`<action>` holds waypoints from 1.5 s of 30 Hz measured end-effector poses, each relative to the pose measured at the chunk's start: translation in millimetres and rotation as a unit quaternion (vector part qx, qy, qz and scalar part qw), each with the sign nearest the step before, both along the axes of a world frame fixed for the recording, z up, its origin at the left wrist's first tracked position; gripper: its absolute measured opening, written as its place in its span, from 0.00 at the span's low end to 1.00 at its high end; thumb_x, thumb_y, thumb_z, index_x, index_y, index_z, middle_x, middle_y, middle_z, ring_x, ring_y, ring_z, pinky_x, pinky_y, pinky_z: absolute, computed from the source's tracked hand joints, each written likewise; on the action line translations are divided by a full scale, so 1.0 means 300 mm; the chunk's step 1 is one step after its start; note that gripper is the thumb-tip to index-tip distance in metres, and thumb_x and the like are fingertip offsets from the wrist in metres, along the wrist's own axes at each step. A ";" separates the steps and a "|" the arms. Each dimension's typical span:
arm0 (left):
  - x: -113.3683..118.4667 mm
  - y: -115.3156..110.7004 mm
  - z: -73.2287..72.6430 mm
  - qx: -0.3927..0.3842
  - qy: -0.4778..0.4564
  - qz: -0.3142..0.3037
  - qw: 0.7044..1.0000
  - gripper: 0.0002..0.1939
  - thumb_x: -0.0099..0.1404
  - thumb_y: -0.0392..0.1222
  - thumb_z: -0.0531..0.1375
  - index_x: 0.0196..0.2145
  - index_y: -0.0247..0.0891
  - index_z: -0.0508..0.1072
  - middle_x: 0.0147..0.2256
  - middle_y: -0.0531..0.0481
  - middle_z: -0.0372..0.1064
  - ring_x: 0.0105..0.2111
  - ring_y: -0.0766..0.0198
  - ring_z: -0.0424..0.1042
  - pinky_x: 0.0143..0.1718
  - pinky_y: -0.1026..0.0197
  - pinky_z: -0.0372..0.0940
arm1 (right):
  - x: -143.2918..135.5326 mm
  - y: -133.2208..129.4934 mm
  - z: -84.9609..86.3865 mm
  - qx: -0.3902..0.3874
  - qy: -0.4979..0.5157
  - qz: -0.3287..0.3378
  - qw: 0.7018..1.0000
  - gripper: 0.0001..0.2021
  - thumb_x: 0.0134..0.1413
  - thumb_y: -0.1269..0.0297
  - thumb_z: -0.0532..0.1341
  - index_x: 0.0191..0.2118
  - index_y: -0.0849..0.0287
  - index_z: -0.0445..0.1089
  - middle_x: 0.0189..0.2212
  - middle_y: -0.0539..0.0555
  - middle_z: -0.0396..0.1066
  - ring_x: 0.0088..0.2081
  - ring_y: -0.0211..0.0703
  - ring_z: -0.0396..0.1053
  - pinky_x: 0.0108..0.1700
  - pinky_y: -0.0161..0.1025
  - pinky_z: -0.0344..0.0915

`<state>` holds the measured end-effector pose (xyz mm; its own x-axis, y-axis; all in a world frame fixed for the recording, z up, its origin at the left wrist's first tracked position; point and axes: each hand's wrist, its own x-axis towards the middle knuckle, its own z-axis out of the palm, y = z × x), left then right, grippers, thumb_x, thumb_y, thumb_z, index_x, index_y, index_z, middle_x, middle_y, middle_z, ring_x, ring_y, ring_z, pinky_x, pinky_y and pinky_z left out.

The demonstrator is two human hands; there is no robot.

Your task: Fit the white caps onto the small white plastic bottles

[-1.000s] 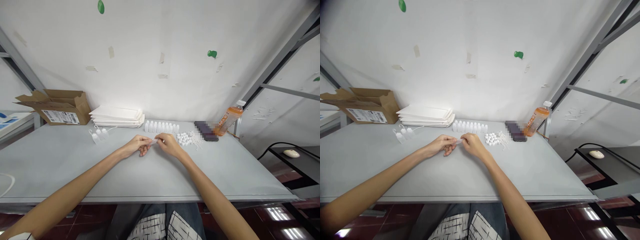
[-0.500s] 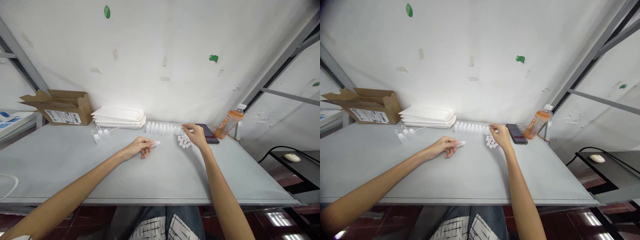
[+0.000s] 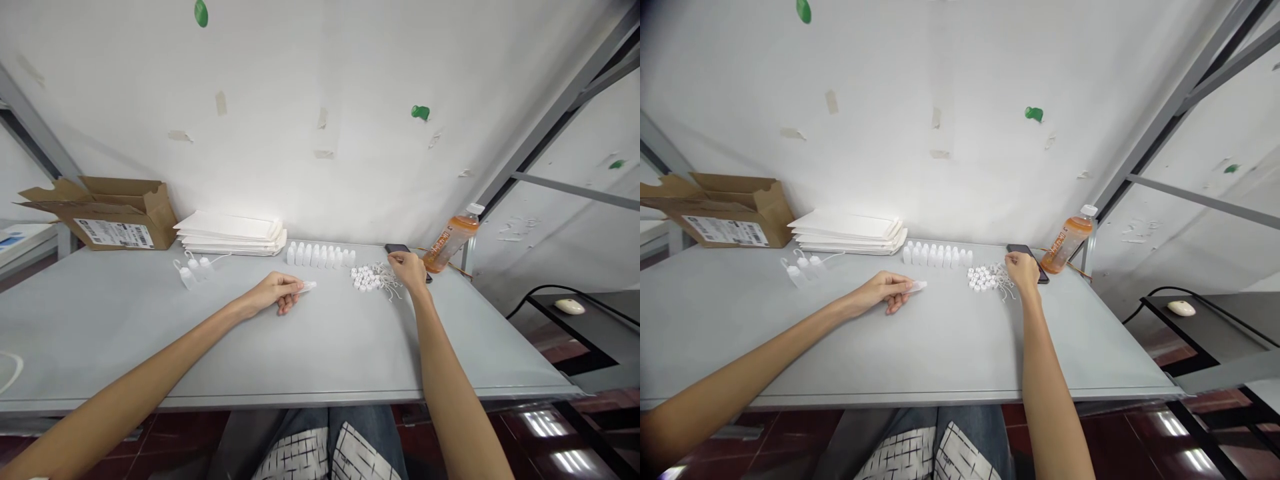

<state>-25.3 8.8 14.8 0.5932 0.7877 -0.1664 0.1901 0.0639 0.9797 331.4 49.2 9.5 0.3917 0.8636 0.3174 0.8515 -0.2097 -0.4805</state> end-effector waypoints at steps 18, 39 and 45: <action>0.003 0.001 -0.007 0.009 -0.014 0.009 1.000 0.20 0.60 0.54 0.63 0.37 0.31 0.74 0.26 0.51 0.68 0.18 0.71 0.67 0.18 0.67 0.61 | -0.034 -0.022 0.041 0.066 0.033 -0.067 0.995 0.14 0.51 0.61 0.56 0.35 0.57 0.79 0.33 0.59 0.78 0.39 0.55 0.74 0.41 0.45 0.65; 0.008 -0.006 -0.030 0.038 -0.036 0.029 0.998 0.31 0.58 0.51 0.65 0.54 0.29 0.65 0.40 0.37 0.74 0.20 0.67 0.72 0.16 0.66 0.62 | -0.498 -0.151 0.046 -0.018 0.304 0.420 0.855 0.14 0.50 0.53 0.64 0.30 0.60 0.72 0.27 0.54 0.74 0.31 0.43 0.73 0.25 0.34 0.65; 0.012 -0.014 -0.021 0.049 -0.032 0.036 0.998 0.31 0.61 0.52 0.63 0.55 0.31 0.65 0.45 0.34 0.73 0.22 0.63 0.75 0.16 0.66 0.62 | -0.497 -0.144 0.068 0.042 0.310 0.386 0.868 0.13 0.47 0.54 0.65 0.28 0.60 0.71 0.27 0.54 0.73 0.31 0.42 0.72 0.30 0.37 0.68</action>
<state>-21.7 4.7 8.5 0.5409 0.8396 -0.0505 0.1246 -0.0206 0.9920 182.4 6.1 29.9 -0.1749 0.9291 0.3260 0.2951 0.3653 -0.8829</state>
